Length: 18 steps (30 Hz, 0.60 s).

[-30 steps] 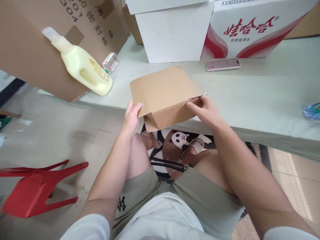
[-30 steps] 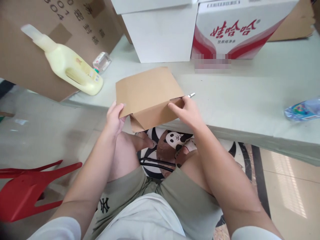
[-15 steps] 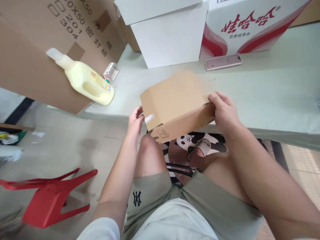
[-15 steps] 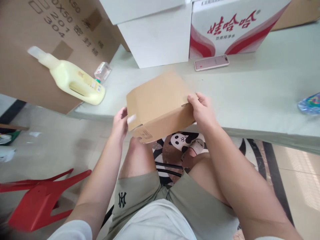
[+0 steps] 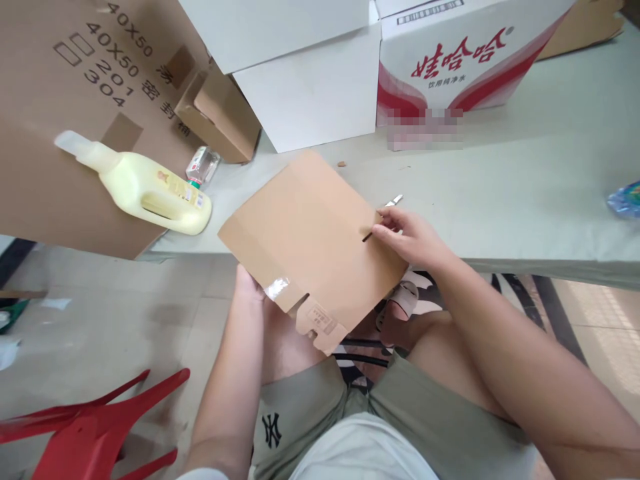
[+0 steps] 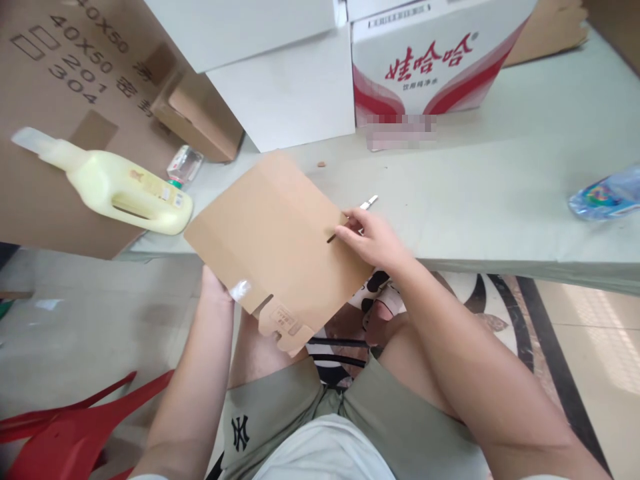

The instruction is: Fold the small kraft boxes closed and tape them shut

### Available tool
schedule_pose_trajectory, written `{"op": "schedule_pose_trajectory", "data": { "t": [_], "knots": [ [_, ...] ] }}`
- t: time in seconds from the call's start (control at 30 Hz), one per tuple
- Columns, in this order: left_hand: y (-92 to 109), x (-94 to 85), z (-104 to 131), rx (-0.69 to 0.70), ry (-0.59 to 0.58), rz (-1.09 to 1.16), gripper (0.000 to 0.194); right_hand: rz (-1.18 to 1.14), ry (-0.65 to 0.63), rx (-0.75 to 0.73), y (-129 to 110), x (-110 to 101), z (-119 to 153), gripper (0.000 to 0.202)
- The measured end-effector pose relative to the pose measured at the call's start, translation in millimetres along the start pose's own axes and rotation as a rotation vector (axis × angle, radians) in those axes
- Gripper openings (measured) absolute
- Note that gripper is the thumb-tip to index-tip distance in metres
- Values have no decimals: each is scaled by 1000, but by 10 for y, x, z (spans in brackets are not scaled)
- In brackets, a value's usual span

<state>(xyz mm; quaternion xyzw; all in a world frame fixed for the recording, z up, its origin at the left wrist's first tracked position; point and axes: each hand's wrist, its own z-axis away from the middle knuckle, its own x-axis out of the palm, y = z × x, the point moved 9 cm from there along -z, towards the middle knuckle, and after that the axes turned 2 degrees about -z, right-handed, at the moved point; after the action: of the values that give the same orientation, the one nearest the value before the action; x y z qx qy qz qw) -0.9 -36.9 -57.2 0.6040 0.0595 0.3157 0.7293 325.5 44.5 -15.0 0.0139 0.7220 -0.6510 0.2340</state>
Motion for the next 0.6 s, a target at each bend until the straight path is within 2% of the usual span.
{"op": "schedule_pose_trajectory", "data": {
  "t": [0.07,0.17,0.23,0.33,0.37,0.43,0.5,0.6],
  "knots": [
    [-28,-33,23,-40,30,68,16,64,48,-13,-1,-23,-10,45],
    [-74,-19,31,-87,3,133,19,5,49,145,137,-43,2,62],
    [-85,-20,35,-87,-14,147,27,-60,-46,247,206,32,24,58],
    [-35,-109,42,-6,31,171,47,-15,-163,274,200,144,33,39],
    [-23,-146,41,15,51,165,49,36,-165,273,199,155,28,34],
    [-30,-223,28,15,96,123,36,92,-145,257,186,164,11,28],
    [-43,-292,1,-2,151,106,22,-41,-128,204,132,192,2,29],
    [-46,-312,-34,-2,212,164,21,-419,-188,126,6,292,29,42]
  ]
}}
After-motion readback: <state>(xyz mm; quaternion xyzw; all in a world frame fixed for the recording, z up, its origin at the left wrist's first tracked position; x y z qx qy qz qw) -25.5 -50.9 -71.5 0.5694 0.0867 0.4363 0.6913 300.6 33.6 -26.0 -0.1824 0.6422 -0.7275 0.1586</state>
